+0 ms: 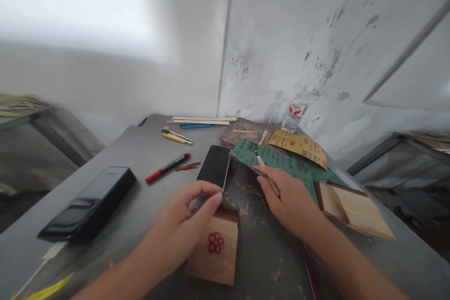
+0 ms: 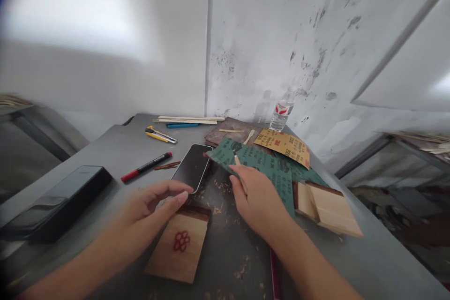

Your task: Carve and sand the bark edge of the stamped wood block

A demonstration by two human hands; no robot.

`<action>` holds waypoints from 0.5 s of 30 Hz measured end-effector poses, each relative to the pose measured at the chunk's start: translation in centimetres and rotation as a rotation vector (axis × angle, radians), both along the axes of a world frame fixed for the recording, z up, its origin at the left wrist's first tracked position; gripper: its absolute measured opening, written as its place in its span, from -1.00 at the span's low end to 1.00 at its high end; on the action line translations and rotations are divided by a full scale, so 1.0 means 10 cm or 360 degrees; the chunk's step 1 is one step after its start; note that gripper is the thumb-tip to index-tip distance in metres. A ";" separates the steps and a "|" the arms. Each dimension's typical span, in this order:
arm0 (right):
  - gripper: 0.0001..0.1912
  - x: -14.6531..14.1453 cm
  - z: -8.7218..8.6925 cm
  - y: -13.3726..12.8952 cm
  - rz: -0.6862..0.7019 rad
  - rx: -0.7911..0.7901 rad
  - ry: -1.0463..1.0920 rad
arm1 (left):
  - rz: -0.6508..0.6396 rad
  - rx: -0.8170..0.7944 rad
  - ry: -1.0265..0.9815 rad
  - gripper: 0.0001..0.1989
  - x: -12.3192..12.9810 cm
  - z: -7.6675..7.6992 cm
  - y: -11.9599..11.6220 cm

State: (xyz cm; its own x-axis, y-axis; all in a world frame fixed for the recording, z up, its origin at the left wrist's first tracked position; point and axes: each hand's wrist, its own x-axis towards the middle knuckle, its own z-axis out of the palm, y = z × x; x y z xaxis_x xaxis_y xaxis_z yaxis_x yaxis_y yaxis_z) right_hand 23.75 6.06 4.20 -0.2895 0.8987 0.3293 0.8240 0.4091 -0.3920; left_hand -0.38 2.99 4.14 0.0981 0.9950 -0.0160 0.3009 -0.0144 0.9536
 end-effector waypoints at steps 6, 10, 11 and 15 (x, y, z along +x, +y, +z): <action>-0.62 -0.04 -0.28 0.06 0.0220 -0.0114 -0.0177 | 0.0068 0.0356 0.0384 -0.61 -0.14 -0.17 0.14; -0.54 -0.01 -0.39 0.06 0.0267 -0.0128 -0.0273 | 0.0036 0.0454 0.0739 -0.39 -0.14 -0.38 0.16; -0.53 -0.01 -0.40 0.06 0.0272 -0.0127 -0.0295 | 0.0039 0.0441 0.0810 -0.36 -0.14 -0.41 0.16; -0.45 -0.01 -0.41 0.06 0.0297 -0.0132 -0.0390 | 0.0007 0.0419 0.1003 -0.41 -0.12 -0.49 0.14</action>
